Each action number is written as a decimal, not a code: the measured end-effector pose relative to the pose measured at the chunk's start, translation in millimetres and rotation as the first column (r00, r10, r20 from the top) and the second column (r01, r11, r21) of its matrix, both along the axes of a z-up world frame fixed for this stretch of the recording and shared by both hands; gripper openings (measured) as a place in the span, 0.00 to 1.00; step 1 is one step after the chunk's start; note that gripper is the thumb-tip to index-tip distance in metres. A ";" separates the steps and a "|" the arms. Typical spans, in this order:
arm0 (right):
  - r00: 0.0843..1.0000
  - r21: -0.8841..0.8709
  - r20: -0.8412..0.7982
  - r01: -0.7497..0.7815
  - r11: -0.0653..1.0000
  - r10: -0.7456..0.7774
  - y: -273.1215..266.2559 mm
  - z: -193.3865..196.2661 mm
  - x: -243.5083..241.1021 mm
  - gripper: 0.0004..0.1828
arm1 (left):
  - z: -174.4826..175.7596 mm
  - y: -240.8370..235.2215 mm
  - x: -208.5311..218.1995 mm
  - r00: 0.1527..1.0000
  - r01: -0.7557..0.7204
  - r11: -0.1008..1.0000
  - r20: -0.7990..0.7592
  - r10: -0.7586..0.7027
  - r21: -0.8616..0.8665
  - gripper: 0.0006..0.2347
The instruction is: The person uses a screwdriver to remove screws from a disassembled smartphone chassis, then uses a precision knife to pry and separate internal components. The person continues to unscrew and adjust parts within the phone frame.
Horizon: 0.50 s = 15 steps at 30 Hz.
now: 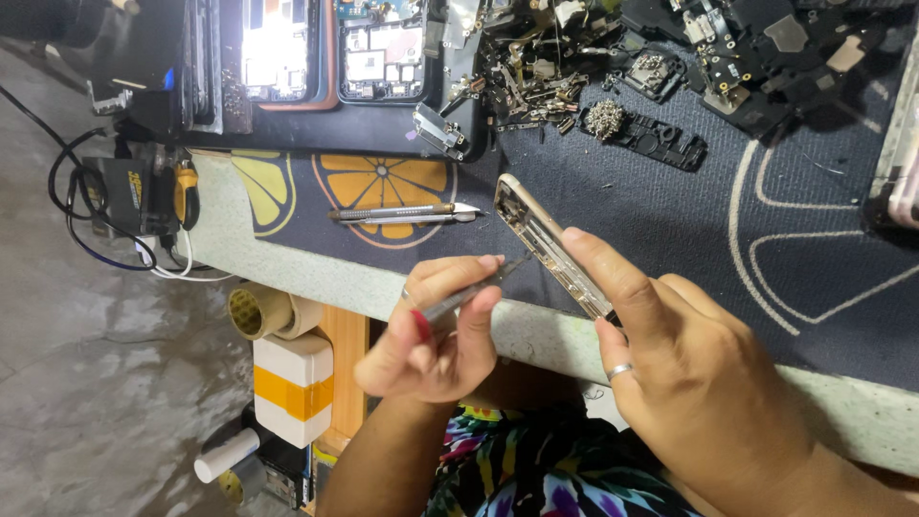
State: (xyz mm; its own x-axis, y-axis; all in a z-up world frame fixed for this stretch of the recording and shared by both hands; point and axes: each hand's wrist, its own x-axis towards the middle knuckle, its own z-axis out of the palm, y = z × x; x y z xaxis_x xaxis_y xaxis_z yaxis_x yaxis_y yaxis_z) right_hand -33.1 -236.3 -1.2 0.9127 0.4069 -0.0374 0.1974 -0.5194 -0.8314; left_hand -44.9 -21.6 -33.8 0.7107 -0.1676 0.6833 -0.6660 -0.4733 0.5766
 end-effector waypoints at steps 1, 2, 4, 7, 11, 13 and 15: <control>1.000 0.003 -0.001 0.005 1.000 -0.005 -0.2 -0.6 0.3 0.43 | -4.7 0.1 0.2 1.000 0.012 0.999 0.013 -0.012 -0.037 0.33; 1.000 0.004 -0.026 0.002 1.000 -0.002 -0.7 -0.8 0.3 0.43 | -8.6 -0.2 -1.6 0.999 -0.023 0.995 -0.038 0.020 -0.094 0.32; 0.997 0.006 -0.076 -0.004 1.000 0.005 -1.7 -0.9 0.3 0.44 | -15.0 -0.7 -7.3 0.987 -0.102 0.974 -0.145 0.073 -0.201 0.30; 0.991 -0.037 -0.131 -0.007 0.999 0.002 -2.9 -0.5 0.7 0.44 | -20.7 0.3 -15.8 0.947 -0.239 0.935 -0.276 0.164 -0.261 0.29; 0.993 0.061 -0.099 0.075 0.995 -0.069 -1.0 -1.8 0.8 0.41 | -24.3 2.6 -20.5 0.912 -0.288 0.850 -0.396 0.103 -0.441 0.28; 0.988 0.107 -0.122 0.103 0.989 -0.090 0.7 -3.2 2.3 0.41 | -24.7 2.6 -20.5 0.914 -0.299 0.866 -0.380 0.140 -0.400 0.27; 0.988 0.120 -0.118 0.116 0.986 -0.102 1.1 -3.1 3.9 0.42 | -24.3 2.5 -18.4 0.924 -0.275 0.832 -0.372 0.090 -0.481 0.27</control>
State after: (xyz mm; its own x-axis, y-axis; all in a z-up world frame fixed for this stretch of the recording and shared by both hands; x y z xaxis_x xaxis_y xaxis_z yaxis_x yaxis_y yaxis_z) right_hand -29.2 -235.2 -4.3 0.9449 0.3132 -0.0956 0.0483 -0.4220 -0.9053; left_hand -63.3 -19.2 -58.2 0.8847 0.2978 0.3585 -0.3316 -0.1383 0.9332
